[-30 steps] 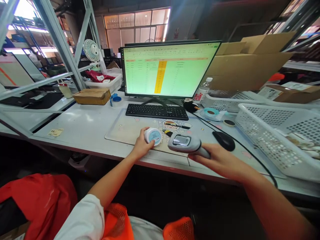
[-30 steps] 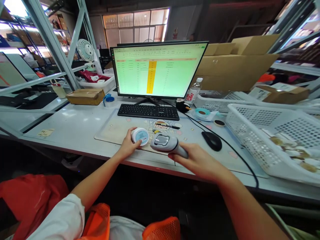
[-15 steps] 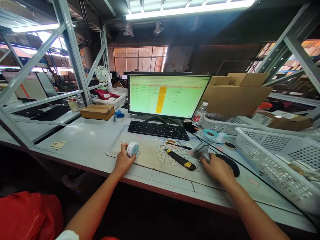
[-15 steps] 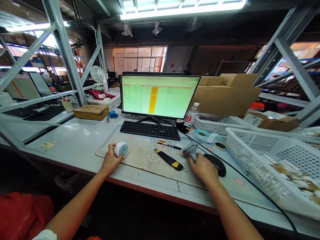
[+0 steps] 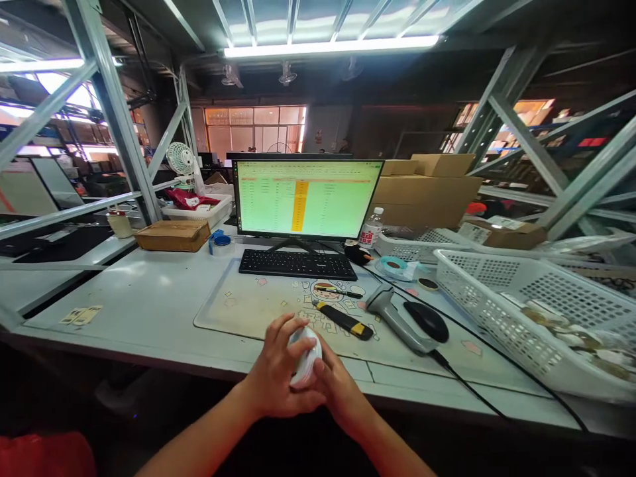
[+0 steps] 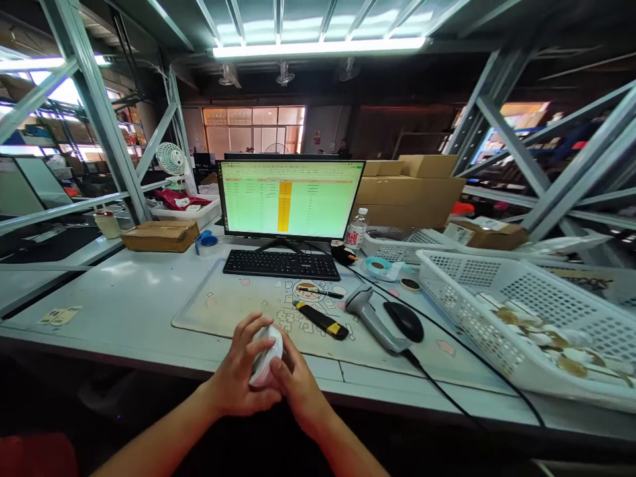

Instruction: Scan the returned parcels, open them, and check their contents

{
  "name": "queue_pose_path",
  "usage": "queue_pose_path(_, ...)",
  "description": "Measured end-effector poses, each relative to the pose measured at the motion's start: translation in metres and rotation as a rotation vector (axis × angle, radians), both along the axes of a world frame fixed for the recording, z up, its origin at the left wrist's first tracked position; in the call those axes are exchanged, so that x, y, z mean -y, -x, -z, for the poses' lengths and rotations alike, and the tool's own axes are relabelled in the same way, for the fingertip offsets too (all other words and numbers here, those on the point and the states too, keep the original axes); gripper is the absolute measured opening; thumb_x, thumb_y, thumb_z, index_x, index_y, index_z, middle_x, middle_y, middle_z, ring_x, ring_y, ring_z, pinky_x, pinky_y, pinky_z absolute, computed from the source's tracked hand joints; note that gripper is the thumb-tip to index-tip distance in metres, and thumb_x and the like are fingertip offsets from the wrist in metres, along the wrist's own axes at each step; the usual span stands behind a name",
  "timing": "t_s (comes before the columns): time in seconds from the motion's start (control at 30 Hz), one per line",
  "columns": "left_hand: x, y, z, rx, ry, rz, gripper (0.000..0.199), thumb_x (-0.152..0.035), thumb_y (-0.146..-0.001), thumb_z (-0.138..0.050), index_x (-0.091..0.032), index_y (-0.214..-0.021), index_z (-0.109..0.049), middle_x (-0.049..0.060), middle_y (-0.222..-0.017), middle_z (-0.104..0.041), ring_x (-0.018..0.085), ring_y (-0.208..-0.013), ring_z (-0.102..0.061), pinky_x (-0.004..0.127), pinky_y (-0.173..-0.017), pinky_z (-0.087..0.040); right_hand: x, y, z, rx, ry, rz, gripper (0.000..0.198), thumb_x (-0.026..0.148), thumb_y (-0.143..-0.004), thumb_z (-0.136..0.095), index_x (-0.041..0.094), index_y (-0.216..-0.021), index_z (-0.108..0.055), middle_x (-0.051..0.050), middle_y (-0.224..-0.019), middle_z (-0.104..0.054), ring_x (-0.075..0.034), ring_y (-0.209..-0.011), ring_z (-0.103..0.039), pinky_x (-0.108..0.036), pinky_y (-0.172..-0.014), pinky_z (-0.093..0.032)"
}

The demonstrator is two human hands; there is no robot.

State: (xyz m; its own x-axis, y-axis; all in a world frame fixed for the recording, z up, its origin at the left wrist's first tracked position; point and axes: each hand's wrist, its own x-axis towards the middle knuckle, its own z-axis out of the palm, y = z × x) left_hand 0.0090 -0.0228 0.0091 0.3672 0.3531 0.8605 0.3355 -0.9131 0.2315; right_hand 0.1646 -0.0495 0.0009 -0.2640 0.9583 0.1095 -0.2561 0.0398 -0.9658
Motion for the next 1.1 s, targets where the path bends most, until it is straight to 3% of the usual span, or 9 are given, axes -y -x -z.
queue_pose_path(0.07, -0.009, 0.007, -0.003, -0.006, 0.016, 0.139, 0.065, -0.07, -0.095, -0.047, -0.025, -0.141, -0.048, 0.019, -0.149, -0.046, 0.036, -0.14, -0.045, 0.055, -0.111, -0.042, -0.009, 0.0, -0.001, -0.071, 0.064, -0.097, 0.084, 0.07, -0.081, -0.072, 0.03, -0.15, -0.047, -0.011, -0.154, -0.047, -0.031, -0.136, -0.052, -0.045, -0.107, -0.05)
queue_pose_path(0.17, -0.026, 0.008, -0.009, 0.139, 0.176, 0.139, 0.05, -0.059, -0.103, -0.038, -0.025, -0.136, -0.054, 0.017, -0.143, -0.05, 0.03, -0.132, -0.052, 0.05, -0.109, -0.045, -0.035, 0.001, -0.014, -0.052, 0.053, -0.128, 0.084, 0.066, -0.077, -0.078, 0.029, -0.148, -0.05, -0.012, -0.144, -0.056, -0.029, -0.127, -0.058, -0.041, -0.096, -0.055)
queue_pose_path(0.37, -0.061, -0.014, -0.037, 0.451, 0.446, 0.007, 0.041, -0.051, -0.106, -0.036, -0.021, -0.12, -0.063, 0.012, -0.127, -0.063, 0.026, -0.125, -0.057, 0.045, -0.11, -0.044, -0.094, 0.003, -0.044, 0.123, -0.324, -0.074, 0.089, 0.062, -0.076, -0.081, 0.029, -0.151, -0.046, -0.012, -0.142, -0.055, -0.026, -0.122, -0.058, -0.041, -0.101, -0.054)
queue_pose_path(0.47, -0.092, -0.026, -0.05, 0.559, 0.661, 0.035, 0.043, -0.055, -0.104, -0.04, -0.022, -0.118, -0.062, 0.009, -0.111, -0.068, 0.024, -0.107, -0.064, 0.039, -0.096, -0.053, -0.118, -0.006, -0.054, 0.253, -0.431, -0.035, 0.09, 0.056, -0.08, -0.08, 0.03, -0.156, -0.039, -0.013, -0.142, -0.053, -0.024, -0.114, -0.062, -0.042, -0.096, -0.056)
queue_pose_path(0.6, -0.146, -0.029, -0.062, 0.709, 0.899, -0.002, 0.038, -0.051, -0.105, -0.037, -0.021, -0.113, -0.059, 0.005, -0.099, -0.065, 0.017, -0.083, -0.063, 0.029, -0.073, -0.054, -0.146, -0.021, -0.06, 0.418, -0.643, 0.104, 0.083, 0.048, -0.073, -0.087, 0.029, -0.145, -0.051, -0.012, -0.15, -0.044, -0.029, -0.133, -0.049, -0.045, -0.105, -0.052)
queue_pose_path(0.67, -0.169, -0.023, -0.06, 0.731, 0.959, -0.041, 0.038, -0.051, -0.106, -0.035, -0.021, -0.115, -0.057, 0.004, -0.098, -0.063, 0.016, -0.079, -0.061, 0.026, -0.069, -0.052, -0.16, -0.027, -0.058, 0.382, -0.601, 0.124, 0.084, 0.046, -0.068, -0.09, 0.029, -0.142, -0.053, -0.011, -0.145, -0.048, -0.03, -0.133, -0.049, -0.047, -0.107, -0.051)
queue_pose_path(0.73, -0.183, -0.015, -0.053, 0.628, 0.913, -0.045, 0.039, -0.054, -0.104, -0.038, -0.023, -0.119, -0.057, 0.004, -0.101, -0.063, 0.017, -0.085, -0.062, 0.027, -0.073, -0.053, -0.172, -0.033, -0.053, 0.209, -0.394, 0.041, 0.089, 0.052, -0.067, -0.088, 0.031, -0.144, -0.048, -0.01, -0.14, -0.054, -0.029, -0.121, -0.057, -0.049, -0.099, -0.055)
queue_pose_path(0.87, -0.178, -0.004, -0.031, 0.328, 0.524, -0.025, 0.036, -0.049, -0.104, -0.043, -0.021, -0.108, -0.064, 0.01, -0.124, -0.062, 0.023, -0.122, -0.058, 0.039, -0.107, -0.045, -0.184, -0.045, -0.037, -0.084, -0.043, -0.12, 0.086, 0.066, -0.07, -0.076, 0.033, -0.144, -0.049, -0.009, -0.144, -0.054, -0.03, -0.115, -0.061, -0.05, -0.089, -0.059)
queue_pose_path(1.1, -0.153, -0.005, -0.027, 0.078, 0.354, 0.037, 0.034, -0.053, -0.096, -0.06, -0.02, -0.099, -0.067, 0.013, -0.13, -0.061, 0.028, -0.127, -0.056, 0.045, -0.111, -0.041, -0.173, -0.062, -0.024, -0.029, 0.036, -0.243, 0.09, 0.072, -0.07, -0.07, 0.03, -0.147, -0.051, -0.01, -0.141, -0.059, -0.034, -0.122, -0.06, -0.05, -0.092, -0.058)
